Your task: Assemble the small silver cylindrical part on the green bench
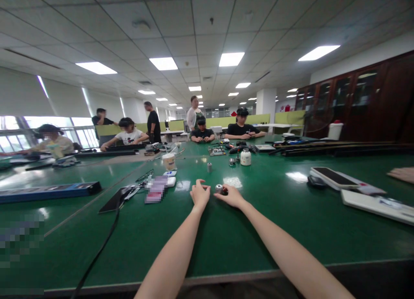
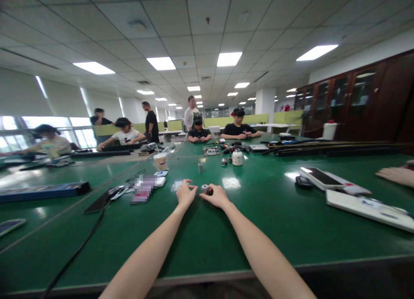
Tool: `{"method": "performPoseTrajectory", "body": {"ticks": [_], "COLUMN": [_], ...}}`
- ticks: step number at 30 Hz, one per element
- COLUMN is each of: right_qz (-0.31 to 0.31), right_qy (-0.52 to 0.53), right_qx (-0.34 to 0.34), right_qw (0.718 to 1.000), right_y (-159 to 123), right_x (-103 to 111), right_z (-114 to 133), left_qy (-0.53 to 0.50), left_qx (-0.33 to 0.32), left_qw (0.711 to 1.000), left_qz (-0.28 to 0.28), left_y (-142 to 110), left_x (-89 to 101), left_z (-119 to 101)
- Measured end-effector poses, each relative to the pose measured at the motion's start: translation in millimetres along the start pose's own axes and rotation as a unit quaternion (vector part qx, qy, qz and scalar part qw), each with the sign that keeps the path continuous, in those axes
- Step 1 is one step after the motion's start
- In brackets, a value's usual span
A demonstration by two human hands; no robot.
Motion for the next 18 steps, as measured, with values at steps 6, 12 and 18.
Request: {"method": "performPoseTrajectory", "body": {"ticks": [6, 12, 18], "right_qz": [-0.004, 0.002, 0.002], "right_qy": [0.004, 0.000, 0.009], "right_qx": [-0.008, -0.008, -0.001], "right_qw": [1.000, 1.000, 1.000], "right_y": [-0.2, -0.6, -0.3], "right_x": [0.5, 1.4, 1.1], "right_z": [-1.0, 0.6, 1.8], "left_qy": [0.041, 0.020, -0.122], "left_qx": [-0.001, -0.003, -0.007], "left_qw": [0.996, 0.996, 0.992], "left_qz": [0.079, 0.083, 0.031], "left_y": [-2.0, -5.0, 3.1], "left_x": [-11.2, -11.2, -3.9], "left_z": [11.1, 6.1, -11.8]}}
Point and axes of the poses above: each hand's wrist, its own y-axis towards the middle knuckle, its own x-axis out of the back of the hand, z = x × y, the point moved 7 cm from there along y, towards the middle knuckle, and after that the axes turned 15 degrees about -z, right-handed, at the moved point
